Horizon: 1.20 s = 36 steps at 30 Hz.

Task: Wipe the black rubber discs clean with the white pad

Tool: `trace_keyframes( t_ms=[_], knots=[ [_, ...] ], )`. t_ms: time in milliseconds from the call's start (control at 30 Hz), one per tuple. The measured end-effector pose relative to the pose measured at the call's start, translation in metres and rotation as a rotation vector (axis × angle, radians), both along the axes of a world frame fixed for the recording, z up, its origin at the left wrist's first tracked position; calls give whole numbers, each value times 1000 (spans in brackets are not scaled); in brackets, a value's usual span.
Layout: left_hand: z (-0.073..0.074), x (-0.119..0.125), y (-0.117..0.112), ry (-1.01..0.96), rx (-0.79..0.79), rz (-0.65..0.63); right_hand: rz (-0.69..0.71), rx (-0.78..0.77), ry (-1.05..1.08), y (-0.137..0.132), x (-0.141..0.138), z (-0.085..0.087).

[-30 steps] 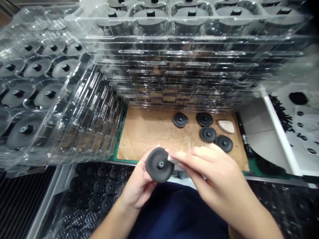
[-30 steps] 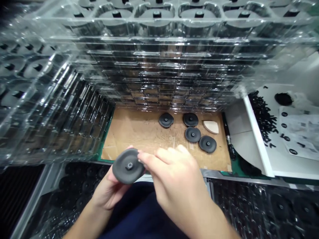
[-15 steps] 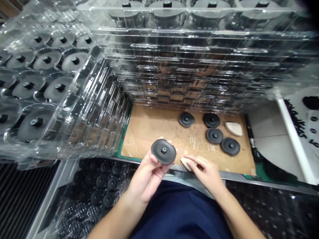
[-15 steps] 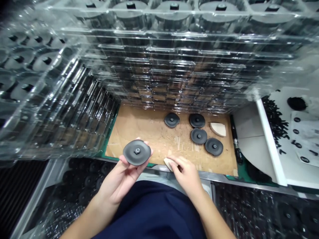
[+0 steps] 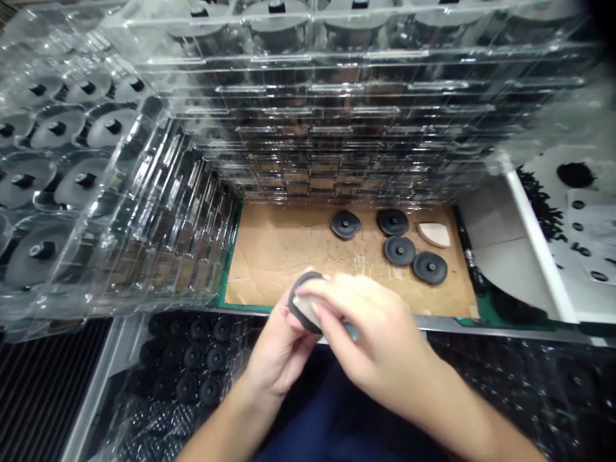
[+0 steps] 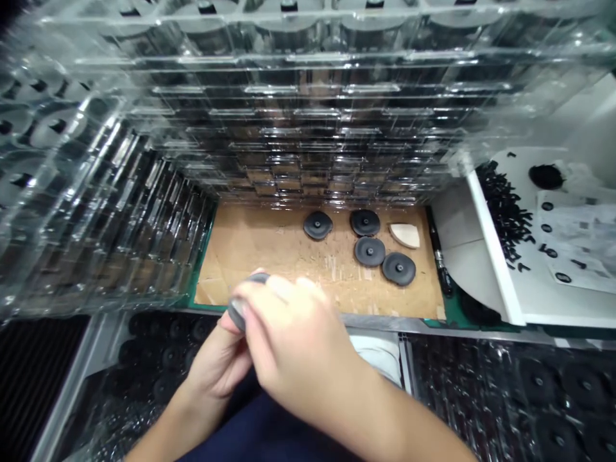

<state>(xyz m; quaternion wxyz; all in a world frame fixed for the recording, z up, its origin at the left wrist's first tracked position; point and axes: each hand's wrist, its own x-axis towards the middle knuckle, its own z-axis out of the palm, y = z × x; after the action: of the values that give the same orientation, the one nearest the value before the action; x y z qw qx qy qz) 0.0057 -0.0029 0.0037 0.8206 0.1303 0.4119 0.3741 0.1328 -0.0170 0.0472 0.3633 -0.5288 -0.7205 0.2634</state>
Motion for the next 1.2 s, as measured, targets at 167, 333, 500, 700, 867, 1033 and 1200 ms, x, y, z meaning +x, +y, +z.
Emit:
trace_keyframes(
  t_ms=[167, 333, 500, 700, 867, 1033, 1200],
  knots=[
    [5, 0, 3, -91, 50, -31, 58, 80, 64, -6, 9, 1],
    [4, -3, 6, -137, 39, 16, -47, -60, -8, -16, 39, -3],
    [12, 7, 4, -147, 66, 8, -157, 51, 2, -17, 30, 14],
    [5, 0, 9, -37, 55, 70, -43, -44, 95, -9, 32, -13],
    [-3, -4, 11, -1, 5, 123, -332, -310, 135, -32, 48, -60],
    [-2, -1, 10, -35, -32, 108, -321, -418, 147, -44, 40, -75],
    [0, 1, 6, -16, 20, 65, -307, -156, 176, -24, 33, -28]
  ],
)
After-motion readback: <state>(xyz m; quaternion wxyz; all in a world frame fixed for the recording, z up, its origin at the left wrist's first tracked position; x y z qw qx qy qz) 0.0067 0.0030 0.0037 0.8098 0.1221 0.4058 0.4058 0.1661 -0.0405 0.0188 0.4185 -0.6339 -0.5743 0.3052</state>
